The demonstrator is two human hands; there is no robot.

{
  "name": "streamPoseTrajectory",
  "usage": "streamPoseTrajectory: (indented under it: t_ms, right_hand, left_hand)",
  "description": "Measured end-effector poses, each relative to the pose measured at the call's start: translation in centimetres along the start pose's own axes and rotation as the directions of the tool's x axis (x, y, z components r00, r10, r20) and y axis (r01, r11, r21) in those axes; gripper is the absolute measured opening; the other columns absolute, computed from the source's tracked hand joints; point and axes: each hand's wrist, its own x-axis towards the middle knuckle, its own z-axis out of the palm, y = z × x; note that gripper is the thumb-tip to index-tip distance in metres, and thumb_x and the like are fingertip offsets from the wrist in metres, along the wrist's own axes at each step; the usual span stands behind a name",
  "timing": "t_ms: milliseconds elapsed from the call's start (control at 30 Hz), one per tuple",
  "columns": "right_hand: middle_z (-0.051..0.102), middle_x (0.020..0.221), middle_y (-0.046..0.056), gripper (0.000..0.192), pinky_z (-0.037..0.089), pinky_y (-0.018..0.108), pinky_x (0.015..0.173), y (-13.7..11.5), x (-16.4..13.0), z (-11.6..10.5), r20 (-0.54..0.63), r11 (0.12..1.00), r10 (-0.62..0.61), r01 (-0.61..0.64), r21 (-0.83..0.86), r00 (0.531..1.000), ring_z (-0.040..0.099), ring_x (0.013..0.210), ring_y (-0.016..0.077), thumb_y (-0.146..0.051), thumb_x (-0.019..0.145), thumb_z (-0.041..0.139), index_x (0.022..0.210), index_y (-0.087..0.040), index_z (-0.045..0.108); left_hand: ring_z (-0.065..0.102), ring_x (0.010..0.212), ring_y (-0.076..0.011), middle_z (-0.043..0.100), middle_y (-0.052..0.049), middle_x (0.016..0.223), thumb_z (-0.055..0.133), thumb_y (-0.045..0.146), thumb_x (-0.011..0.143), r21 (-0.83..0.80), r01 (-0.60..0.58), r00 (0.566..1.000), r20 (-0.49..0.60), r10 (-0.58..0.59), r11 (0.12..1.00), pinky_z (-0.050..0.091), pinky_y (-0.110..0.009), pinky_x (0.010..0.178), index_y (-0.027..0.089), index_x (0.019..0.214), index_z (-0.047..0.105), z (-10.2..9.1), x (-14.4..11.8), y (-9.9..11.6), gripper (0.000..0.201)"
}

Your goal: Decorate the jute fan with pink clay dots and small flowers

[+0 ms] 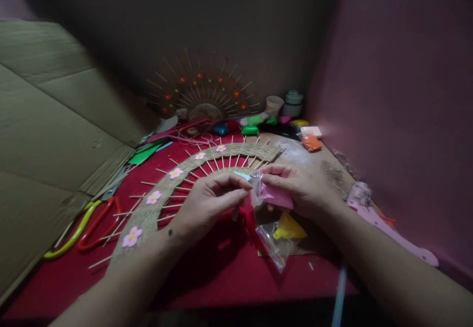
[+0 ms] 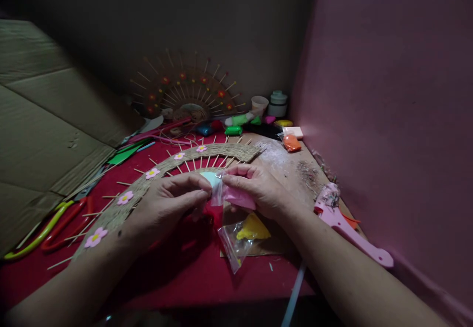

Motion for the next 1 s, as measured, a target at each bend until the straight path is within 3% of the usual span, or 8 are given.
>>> streamPoseTrajectory:
  t_ms: [167, 267, 333, 467, 533, 733, 1000]
  right_hand:
    - [0.066, 0.063, 0.001, 0.025, 0.049, 0.020, 0.043, 0.0, -0.2, 0.1, 0.013, 0.999, -0.014, 0.014, -0.051, 1.000, 0.060, 0.046, 0.0106, -0.034, 0.073, 0.071, 0.087, -0.015, 0.062]
    - [0.066, 0.062, 0.001, 0.026, 0.048, 0.020, 0.042, -0.2, -0.4, 0.2, 0.009, 0.994, -0.001, 0.002, -0.110, 1.000, 0.060, 0.045, 0.0107, -0.035, 0.074, 0.069, 0.090, -0.016, 0.063]
    - [0.066, 0.061, 0.001, 0.025, 0.047, 0.019, 0.043, -0.2, -0.5, 0.3, 0.006, 0.990, 0.010, -0.009, -0.139, 1.000, 0.060, 0.046, 0.0104, -0.035, 0.076, 0.068, 0.091, -0.016, 0.063]
    - [0.066, 0.061, 0.000, 0.023, 0.047, 0.018, 0.044, -0.1, -0.5, 0.5, 0.029, 0.987, 0.009, -0.004, -0.159, 1.000, 0.059, 0.046, 0.0086, -0.035, 0.076, 0.068, 0.089, -0.016, 0.064]
    - [0.066, 0.062, 0.000, 0.021, 0.048, 0.018, 0.045, 0.1, -0.4, 0.5, 0.031, 0.987, 0.008, -0.003, -0.160, 0.999, 0.059, 0.047, 0.0082, -0.034, 0.077, 0.068, 0.086, -0.016, 0.064]
    - [0.067, 0.066, 0.000, 0.017, 0.050, 0.019, 0.049, 0.2, -0.4, 0.7, 0.018, 0.986, -0.016, 0.019, -0.168, 1.000, 0.061, 0.052, 0.0092, -0.031, 0.078, 0.067, 0.086, -0.016, 0.063]
    - [0.065, 0.062, -0.001, 0.018, 0.050, 0.020, 0.049, 0.3, -0.5, 0.9, 0.034, 0.984, 0.016, -0.010, -0.177, 0.999, 0.060, 0.050, 0.0095, -0.030, 0.079, 0.064, 0.091, -0.018, 0.060]
  left_hand:
    - [0.048, 0.045, -0.0063, 0.057, 0.004, 0.060, 0.066, 0.025, 0.078, 0.173, 0.006, 0.998, -0.069, 0.006, 0.985, 0.039, -0.020, 0.046, 0.016, 0.084, 0.061, 0.4, 0.0, 0.1, 0.012]
    - [0.049, 0.047, -0.0075, 0.058, 0.002, 0.064, 0.063, 0.027, 0.080, 0.313, -0.039, 0.994, -0.089, 0.070, 0.949, 0.040, -0.021, 0.047, 0.016, 0.082, 0.060, 0.5, 0.0, 0.0, 0.012]
    - [0.054, 0.057, -0.0105, 0.061, -0.001, 0.071, 0.061, 0.026, 0.081, 0.467, -0.124, 0.980, -0.079, 0.181, 0.876, 0.043, -0.023, 0.054, 0.016, 0.081, 0.061, 0.4, 0.1, -0.3, 0.010]
    - [0.057, 0.077, -0.0159, 0.063, -0.004, 0.081, 0.058, 0.021, 0.082, 0.733, -0.315, 0.906, 0.045, 0.420, 0.602, 0.046, -0.028, 0.070, 0.018, 0.083, 0.064, 0.0, 0.1, -1.1, 0.007]
    - [0.057, 0.076, -0.0154, 0.063, -0.004, 0.081, 0.058, 0.020, 0.083, 0.765, -0.355, 0.886, 0.092, 0.453, 0.538, 0.045, -0.028, 0.070, 0.018, 0.084, 0.065, 0.0, 0.1, -1.2, 0.007]
    - [0.059, 0.076, -0.0148, 0.064, -0.003, 0.080, 0.062, 0.020, 0.081, 0.703, -0.331, 0.913, 0.069, 0.402, 0.630, 0.046, -0.027, 0.070, 0.019, 0.084, 0.069, 0.5, 0.1, -0.8, 0.007]
    - [0.054, 0.067, -0.0110, 0.059, -0.001, 0.072, 0.058, 0.013, 0.082, 0.737, -0.431, 0.863, 0.167, 0.477, 0.521, 0.043, -0.023, 0.065, 0.017, 0.082, 0.068, 0.5, 0.3, -1.6, 0.011]
